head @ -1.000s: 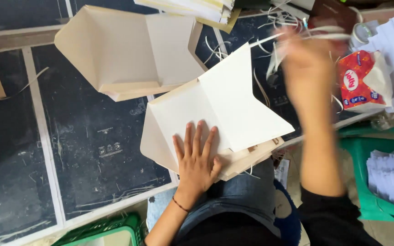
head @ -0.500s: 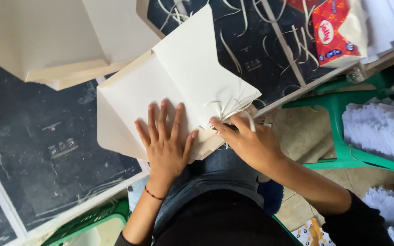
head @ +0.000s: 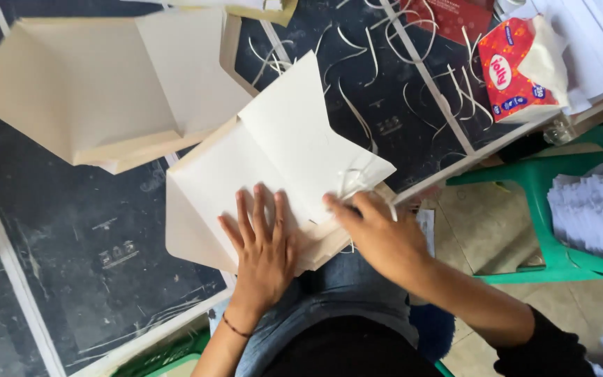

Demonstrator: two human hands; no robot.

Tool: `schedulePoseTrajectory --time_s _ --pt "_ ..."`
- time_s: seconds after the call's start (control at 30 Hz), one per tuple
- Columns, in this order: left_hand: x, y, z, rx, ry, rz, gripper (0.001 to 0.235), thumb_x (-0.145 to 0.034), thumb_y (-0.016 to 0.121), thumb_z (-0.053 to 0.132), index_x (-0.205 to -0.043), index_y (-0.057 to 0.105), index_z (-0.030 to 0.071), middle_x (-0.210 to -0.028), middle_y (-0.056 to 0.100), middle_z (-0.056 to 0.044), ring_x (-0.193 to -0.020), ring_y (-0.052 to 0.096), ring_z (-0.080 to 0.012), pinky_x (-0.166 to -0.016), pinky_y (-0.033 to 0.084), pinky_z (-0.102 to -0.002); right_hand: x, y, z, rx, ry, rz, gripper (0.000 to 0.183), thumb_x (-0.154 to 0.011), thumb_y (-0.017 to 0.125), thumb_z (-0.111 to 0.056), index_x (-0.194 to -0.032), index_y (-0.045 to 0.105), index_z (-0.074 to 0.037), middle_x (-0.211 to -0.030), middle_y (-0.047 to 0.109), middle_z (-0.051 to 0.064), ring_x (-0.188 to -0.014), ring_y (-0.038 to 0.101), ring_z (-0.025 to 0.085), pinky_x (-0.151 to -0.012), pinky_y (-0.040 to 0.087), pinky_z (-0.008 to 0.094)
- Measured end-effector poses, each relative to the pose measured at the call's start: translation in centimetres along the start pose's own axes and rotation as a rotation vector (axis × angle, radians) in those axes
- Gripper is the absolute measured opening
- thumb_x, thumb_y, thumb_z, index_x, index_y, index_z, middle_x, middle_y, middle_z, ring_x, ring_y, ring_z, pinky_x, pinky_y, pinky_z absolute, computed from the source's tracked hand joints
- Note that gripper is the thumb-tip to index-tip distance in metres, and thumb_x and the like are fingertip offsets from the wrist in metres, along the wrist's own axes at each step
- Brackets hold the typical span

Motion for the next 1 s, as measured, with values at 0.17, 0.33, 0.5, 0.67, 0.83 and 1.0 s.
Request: schedulePoseTrajectory --time_s 0.17,0.33,0.5,0.67,0.83,1.0 --pt "0.3 0.8 -1.6 -0.141 0.089 -0.212 0.093 -0.097 0.054 0.029 -0.178 0.012 0.016 -0.180 0.002 -0.027 -0.162 -0.006 -0.0595 -0.121 0.008 -0.078 -1.7 -1.2 13.0 -0.006 0.107 0.193 0.030 -0.105 0.082 -0.024 -0.134 0.084 -0.028 -0.086 0.061 0.001 -0.059 0.064 0.022 -0.055 0.055 0.035" --pt "-2.2 0.1 -3.9 -0.023 0.038 -0.209 0.119 -0.071 0.094 0.055 -0.171 0.035 0.029 -0.166 0.026 -0.018 -0.160 0.021 -0.0468 -0.123 0.018 -0.081 -2.5 4.9 20.8 -0.935 0.591 0.353 0.020 -0.114 0.069 -0.005 -0.098 0.080 -0.007 -0.089 0.055 0.003 -0.085 0.055 0.017 -0.085 0.051 0.034" --pt "-4.5 -0.9 -6.1 -0.022 -0.088 -0.151 0.179 -0.035 0.094 0.088 -0.179 0.006 0.030 -0.179 0.000 -0.028 -0.162 -0.009 -0.0572 -0.116 -0.004 -0.087 -5.7 6.3 11.7 -1.592 0.827 -0.090 0.036 -0.110 0.069 -0.038 -0.090 0.071 -0.009 -0.046 0.036 -0.003 -0.035 0.039 0.008 -0.038 0.032 0.022" --pt "-5.6 -0.6 -5.7 0.078 -0.139 -0.317 0.182 -0.032 0.082 0.097 -0.179 0.000 0.028 -0.180 -0.015 -0.032 -0.162 -0.019 -0.0576 -0.116 -0.013 -0.086 -8.7 5.7 5.1 -2.142 0.576 -0.233 0.044 -0.109 0.067 -0.043 -0.097 0.073 -0.001 -0.045 0.033 -0.002 -0.030 0.041 0.014 -0.032 0.033 0.024" --pt "-6.8 0.7 -2.1 -0.044 -0.058 -0.304 0.142 -0.044 0.097 0.079 -0.162 0.048 0.018 -0.178 -0.006 -0.036 -0.161 -0.013 -0.0645 -0.115 0.005 -0.093 -11.7 0.2 -1.9 -0.883 0.344 -0.168 0.029 -0.107 0.071 -0.034 -0.132 0.081 -0.025 -0.120 0.083 0.013 -0.112 0.077 0.039 -0.088 0.062 0.046" --pt "-6.0 6.7 -5.0 0.077 0.029 -0.041 0.093 -0.087 0.076 0.046 -0.169 0.040 0.023 -0.179 0.023 -0.015 -0.165 0.002 -0.0501 -0.119 -0.012 -0.087 -9.3 5.1 -4.4 -0.580 0.247 -0.167 0.040 -0.110 0.061 -0.041 -0.149 0.067 -0.044 -0.124 0.079 0.006 -0.094 0.080 0.035 -0.067 0.066 0.047"
Point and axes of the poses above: each hand's wrist, its own x-axis away from the middle knuckle, its own y-axis out of the palm, z = x × y, the point moved 7 cm from there along -x, towards the middle knuckle
